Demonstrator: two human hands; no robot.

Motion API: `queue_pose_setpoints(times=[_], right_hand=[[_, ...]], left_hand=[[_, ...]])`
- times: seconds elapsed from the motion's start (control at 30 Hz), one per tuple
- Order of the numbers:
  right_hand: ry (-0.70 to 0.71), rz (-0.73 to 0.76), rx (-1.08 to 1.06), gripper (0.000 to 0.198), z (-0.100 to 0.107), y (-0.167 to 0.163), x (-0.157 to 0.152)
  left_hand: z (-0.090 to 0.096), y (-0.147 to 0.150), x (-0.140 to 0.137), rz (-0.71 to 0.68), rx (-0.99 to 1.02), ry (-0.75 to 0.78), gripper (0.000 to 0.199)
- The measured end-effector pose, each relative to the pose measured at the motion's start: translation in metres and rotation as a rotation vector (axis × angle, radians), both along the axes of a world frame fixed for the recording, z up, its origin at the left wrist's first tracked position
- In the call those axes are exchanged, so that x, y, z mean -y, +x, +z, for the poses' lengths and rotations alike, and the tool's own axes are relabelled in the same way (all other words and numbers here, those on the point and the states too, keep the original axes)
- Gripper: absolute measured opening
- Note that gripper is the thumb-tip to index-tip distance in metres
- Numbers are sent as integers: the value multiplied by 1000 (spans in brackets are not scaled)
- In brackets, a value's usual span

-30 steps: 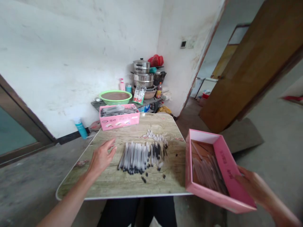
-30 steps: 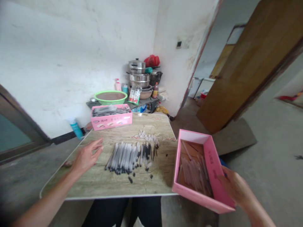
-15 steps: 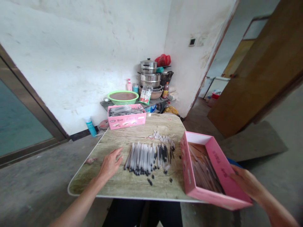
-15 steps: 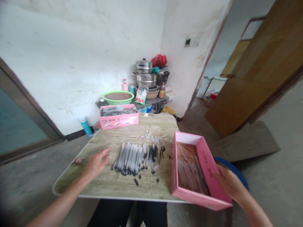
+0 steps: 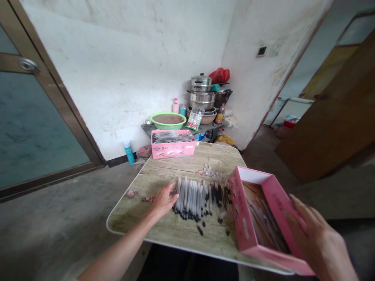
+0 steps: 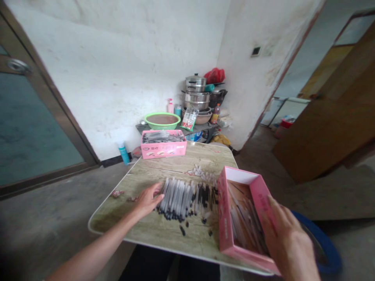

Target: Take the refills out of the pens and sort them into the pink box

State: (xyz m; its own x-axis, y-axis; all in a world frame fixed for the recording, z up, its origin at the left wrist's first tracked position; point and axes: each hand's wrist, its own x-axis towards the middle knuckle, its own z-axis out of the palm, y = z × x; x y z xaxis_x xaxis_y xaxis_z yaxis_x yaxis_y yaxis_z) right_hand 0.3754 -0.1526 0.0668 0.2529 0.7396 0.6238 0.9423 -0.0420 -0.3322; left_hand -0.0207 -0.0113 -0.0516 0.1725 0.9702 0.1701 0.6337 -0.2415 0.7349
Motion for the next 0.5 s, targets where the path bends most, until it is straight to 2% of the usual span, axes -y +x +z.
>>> queue_pose_setpoints(times=[0.07,0.13,0.17,0.23,0.33,0.5], right_hand=[[-41,295,-49,42,-12,-57,-3],[-194,394,-52,42,-36,-110,-14],[-293,391,-37,42,-50,-131,-23],[-484,226,-3,41,-74,-160,-43],[-535,88,5,37,-95,-176,-69],[-547,-19,28,31,-97,-171,-87]], left_hand=[[0,3,0,2,-1,0,53],[1,6,0,7,0,2,55],[1,8,1,7,-1,4,57],[2,11,1,3,-3,9,64],[1,16,1,-7,-14,2,73],[-4,22,0,-18,-49,12,74]])
